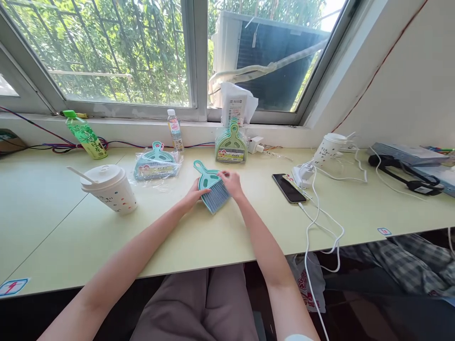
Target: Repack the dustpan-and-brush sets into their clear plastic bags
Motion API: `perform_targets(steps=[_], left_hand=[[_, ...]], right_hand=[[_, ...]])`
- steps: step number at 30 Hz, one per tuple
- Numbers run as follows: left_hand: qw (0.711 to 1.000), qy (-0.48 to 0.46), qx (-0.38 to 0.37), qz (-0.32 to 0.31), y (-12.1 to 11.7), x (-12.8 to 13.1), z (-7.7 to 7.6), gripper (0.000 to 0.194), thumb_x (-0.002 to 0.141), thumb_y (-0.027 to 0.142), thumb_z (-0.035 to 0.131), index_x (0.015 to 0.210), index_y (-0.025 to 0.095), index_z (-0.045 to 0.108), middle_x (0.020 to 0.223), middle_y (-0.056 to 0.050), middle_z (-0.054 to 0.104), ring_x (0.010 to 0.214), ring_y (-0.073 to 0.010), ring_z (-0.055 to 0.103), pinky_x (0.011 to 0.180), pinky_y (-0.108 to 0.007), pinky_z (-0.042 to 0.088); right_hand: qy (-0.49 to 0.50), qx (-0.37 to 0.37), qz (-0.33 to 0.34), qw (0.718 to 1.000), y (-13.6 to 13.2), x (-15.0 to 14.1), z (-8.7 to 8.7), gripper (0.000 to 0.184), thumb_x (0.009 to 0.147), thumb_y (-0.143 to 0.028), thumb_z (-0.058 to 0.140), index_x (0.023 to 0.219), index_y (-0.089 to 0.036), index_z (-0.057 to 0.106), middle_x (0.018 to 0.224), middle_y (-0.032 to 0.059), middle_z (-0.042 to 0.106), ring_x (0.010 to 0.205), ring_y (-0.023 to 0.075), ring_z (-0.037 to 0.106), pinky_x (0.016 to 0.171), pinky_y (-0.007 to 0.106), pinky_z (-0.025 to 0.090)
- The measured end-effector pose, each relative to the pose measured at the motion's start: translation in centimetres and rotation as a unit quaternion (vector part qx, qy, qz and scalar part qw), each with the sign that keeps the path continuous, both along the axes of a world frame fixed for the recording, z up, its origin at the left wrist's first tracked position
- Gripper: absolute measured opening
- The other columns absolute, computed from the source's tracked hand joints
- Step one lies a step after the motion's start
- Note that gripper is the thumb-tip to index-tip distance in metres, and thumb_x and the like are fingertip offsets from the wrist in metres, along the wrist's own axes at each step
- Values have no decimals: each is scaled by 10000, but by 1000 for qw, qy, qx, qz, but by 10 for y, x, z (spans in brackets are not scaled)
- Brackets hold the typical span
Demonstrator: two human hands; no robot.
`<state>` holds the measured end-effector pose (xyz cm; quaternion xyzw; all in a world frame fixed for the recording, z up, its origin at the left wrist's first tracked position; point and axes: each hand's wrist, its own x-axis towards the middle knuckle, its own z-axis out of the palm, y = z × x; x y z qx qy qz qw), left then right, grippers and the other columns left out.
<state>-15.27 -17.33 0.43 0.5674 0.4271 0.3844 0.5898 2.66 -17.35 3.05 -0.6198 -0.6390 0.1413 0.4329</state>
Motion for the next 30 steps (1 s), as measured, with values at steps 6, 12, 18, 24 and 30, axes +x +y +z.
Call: perform_targets(steps=[6, 12, 18, 24, 30], left_hand=[[987, -102, -89, 87, 24, -23, -4, 485, 716, 181, 670, 1132, 208, 422, 1090, -82, 609, 923, -184, 654, 728, -297, 567], [982, -146, -86, 83, 26, -26, -6, 522, 603, 204, 765, 1025, 231, 459, 973, -41, 617, 834, -186, 655, 676, -293, 548], [983, -143, -85, 79, 22, -26, -2, 538, 578, 221, 764, 1028, 237, 469, 962, -35, 618, 869, -205, 648, 674, -293, 531], [982, -143, -100, 78, 22, -26, 0, 546, 577, 231, 768, 1037, 241, 474, 968, -37, 627, 854, -206, 648, 694, -312, 528], [980, -162, -85, 78, 22, -26, -1, 506, 605, 216, 746, 1036, 234, 481, 939, -29, 625, 846, -192, 646, 681, -293, 524]], right_hand=[[-176, 22, -396, 901, -8, 115, -12, 477, 826, -175, 401, 1283, -113, 521, 1421, 206, 413, 1340, 313, 293, 1026, 534, 300], [-277, -149, -426, 849, -11, 150, -36, 447, 836, -126, 371, 1235, -47, 557, 1262, 261, 551, 1275, 346, 372, 1038, 699, 69], [-367, -124, -276, 880, 1, 114, -33, 416, 877, -61, 312, 1124, -103, 643, 1066, 205, 663, 1039, 286, 563, 1065, 547, 158], [-330, -49, -205, 920, 8, 92, -38, 347, 911, -246, 419, 1175, -173, 631, 1274, 162, 581, 1203, 291, 468, 1063, 492, 220], [-221, -135, -153, 954, 14, 96, -51, 364, 913, -293, 428, 1173, -144, 634, 1380, 184, 505, 1275, 290, 453, 1037, 476, 333]])
